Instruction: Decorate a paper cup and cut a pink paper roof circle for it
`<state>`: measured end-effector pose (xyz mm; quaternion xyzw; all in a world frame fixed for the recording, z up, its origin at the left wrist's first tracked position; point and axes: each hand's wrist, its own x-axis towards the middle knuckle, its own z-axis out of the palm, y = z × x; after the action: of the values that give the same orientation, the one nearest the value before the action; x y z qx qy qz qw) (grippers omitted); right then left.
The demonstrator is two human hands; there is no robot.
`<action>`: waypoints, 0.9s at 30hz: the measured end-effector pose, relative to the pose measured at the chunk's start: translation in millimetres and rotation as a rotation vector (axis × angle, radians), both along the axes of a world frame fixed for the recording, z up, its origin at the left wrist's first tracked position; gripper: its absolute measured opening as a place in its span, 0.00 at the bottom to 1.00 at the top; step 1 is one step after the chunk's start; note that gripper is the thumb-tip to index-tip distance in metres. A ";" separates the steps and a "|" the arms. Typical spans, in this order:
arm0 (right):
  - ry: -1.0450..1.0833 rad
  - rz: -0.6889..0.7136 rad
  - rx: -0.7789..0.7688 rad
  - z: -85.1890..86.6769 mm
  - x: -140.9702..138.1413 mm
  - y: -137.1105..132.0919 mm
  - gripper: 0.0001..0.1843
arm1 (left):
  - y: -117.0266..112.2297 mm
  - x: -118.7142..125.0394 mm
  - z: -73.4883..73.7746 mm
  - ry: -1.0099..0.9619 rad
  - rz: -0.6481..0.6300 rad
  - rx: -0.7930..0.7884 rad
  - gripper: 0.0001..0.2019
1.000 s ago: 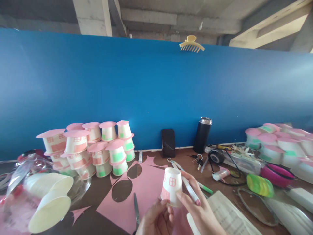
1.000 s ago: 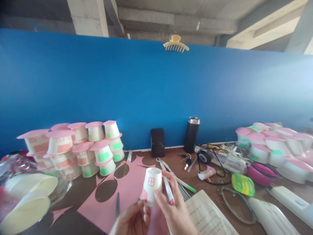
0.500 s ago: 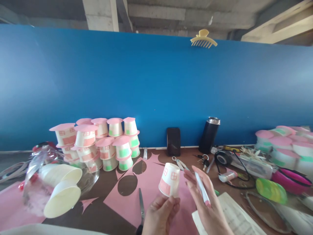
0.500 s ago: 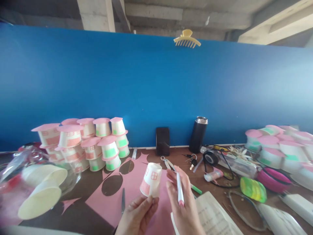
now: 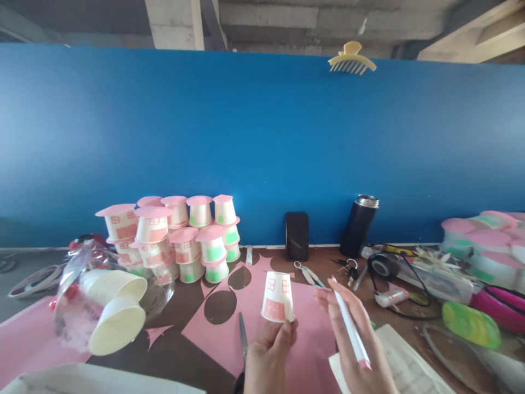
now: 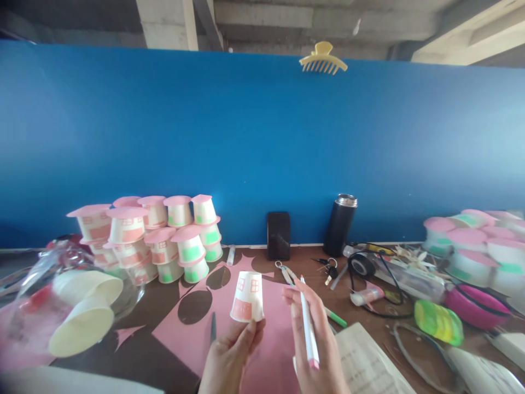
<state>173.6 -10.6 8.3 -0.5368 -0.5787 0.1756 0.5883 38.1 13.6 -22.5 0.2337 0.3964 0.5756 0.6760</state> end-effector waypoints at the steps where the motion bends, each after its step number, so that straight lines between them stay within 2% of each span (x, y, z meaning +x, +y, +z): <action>1: -0.026 0.000 0.016 2.1 0.0 -2.4 0.21 | 0.1 -0.2 -0.5 0.006 -0.012 0.015 0.20; 5: -0.116 -0.003 0.072 17.0 -0.8 -13.9 0.18 | -0.9 -1.2 2.4 -0.039 -0.046 0.021 0.18; 9: -0.256 0.091 0.173 26.1 -0.6 -18.4 0.14 | -3.1 -1.1 9.4 -0.099 -0.042 -0.023 0.17; 13: -0.279 0.132 0.166 24.1 -4.7 -17.6 0.11 | -4.8 -0.3 14.0 -0.133 -0.064 -0.036 0.16; 18: -0.225 0.057 0.066 15.7 -12.5 -18.5 0.03 | -5.1 0.2 15.3 -0.150 -0.067 -0.077 0.16; 27: -0.389 0.123 0.001 10.3 -3.4 -14.8 0.05 | -2.8 -2.2 11.6 -0.154 -0.109 -0.133 0.17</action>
<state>170.2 -25.4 18.6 -0.5240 -0.7132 0.1038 0.4538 35.9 10.8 -10.9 0.1648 0.3673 0.5266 0.7488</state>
